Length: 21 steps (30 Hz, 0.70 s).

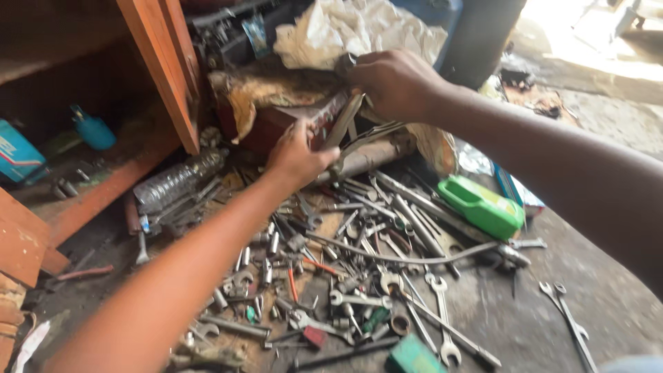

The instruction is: The person sits on the floor amidst a scattered pile of tools and uses a rag to wipe a large pair of locking pliers. They manipulate the pliers to clean different surfaces and then wipe the rag itself.

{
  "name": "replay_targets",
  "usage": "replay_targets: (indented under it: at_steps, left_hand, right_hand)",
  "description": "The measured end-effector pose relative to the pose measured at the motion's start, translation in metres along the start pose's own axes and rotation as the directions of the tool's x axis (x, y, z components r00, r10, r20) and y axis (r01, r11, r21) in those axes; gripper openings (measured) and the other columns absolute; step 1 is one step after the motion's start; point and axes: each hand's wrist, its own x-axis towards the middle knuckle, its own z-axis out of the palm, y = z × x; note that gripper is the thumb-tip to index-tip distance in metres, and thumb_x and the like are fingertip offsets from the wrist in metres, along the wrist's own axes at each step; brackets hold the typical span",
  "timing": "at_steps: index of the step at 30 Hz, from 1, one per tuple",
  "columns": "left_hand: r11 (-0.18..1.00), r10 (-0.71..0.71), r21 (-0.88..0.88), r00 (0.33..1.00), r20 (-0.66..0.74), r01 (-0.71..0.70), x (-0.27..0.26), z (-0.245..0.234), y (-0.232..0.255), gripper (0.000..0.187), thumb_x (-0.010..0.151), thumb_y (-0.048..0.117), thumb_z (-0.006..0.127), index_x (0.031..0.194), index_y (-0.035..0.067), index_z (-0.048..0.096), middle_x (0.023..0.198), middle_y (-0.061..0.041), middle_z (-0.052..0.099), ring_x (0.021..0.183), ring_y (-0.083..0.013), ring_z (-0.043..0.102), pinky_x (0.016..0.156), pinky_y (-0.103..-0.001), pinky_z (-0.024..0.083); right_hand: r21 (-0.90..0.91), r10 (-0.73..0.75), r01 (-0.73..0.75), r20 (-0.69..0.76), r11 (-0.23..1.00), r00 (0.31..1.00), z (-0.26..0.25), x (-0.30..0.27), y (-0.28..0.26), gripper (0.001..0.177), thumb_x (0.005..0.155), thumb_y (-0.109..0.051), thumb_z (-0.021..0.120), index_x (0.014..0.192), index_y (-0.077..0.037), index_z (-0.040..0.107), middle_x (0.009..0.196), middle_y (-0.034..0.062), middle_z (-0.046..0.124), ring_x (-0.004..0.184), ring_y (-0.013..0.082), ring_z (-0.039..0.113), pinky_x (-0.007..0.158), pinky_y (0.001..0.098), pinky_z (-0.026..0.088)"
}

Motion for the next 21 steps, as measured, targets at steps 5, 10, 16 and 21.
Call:
replay_targets:
  at_steps: [5,10,16,21]
  left_hand:
    - [0.944,-0.256,-0.082,0.863,0.436,0.321,0.031,-0.020,-0.005,0.048,0.071,0.043,0.091,0.089,0.002,0.073,0.080,-0.009,0.075,0.068,-0.0183,0.069,0.065,-0.034,0.056]
    - [0.930,-0.368,0.176,0.810,0.456,0.324,0.015,-0.060,0.017,0.054,0.068,0.062,0.084,0.077,0.009,0.078,0.067,-0.006,0.073,0.057,-0.0169,0.068,0.059,-0.035,0.054]
    - [0.911,-0.407,0.300,0.729,0.550,0.282,-0.022,-0.091,0.013,0.087,0.060,0.093,0.059,0.070,0.009,0.080,0.064,-0.010,0.073,0.059,-0.0205,0.071,0.060,-0.037,0.054]
    - [0.924,-0.354,0.161,0.613,0.707,0.348,-0.060,-0.085,-0.001,0.098,0.059,0.098,0.050,0.066,0.004,0.079,0.062,-0.008,0.070,0.063,-0.0223,0.072,0.061,-0.037,0.055]
  right_hand:
    - [0.162,0.044,-0.031,-0.081,0.986,0.996,0.022,0.010,0.030,0.019,0.087,-0.001,0.066,0.105,-0.005,0.072,0.095,0.0144,0.070,0.088,0.0355,0.068,0.077,0.0468,0.054]
    - [0.157,-0.157,0.177,-0.129,0.972,0.979,0.051,-0.013,0.050,0.009,0.110,-0.005,0.062,0.105,0.001,0.066,0.096,0.0125,0.064,0.092,0.0310,0.066,0.087,0.0419,0.057]
    - [-0.080,-0.350,0.346,-0.046,0.935,0.936,0.058,-0.053,-0.001,0.014,0.094,-0.015,0.068,0.101,-0.004,0.063,0.088,0.0076,0.060,0.076,0.0222,0.064,0.057,0.0360,0.055]
    - [0.017,-0.463,0.464,-0.022,0.886,0.886,0.078,-0.063,-0.008,0.019,0.095,-0.018,0.066,0.081,-0.007,0.060,0.077,0.0056,0.056,0.068,0.0206,0.059,0.055,0.0376,0.053]
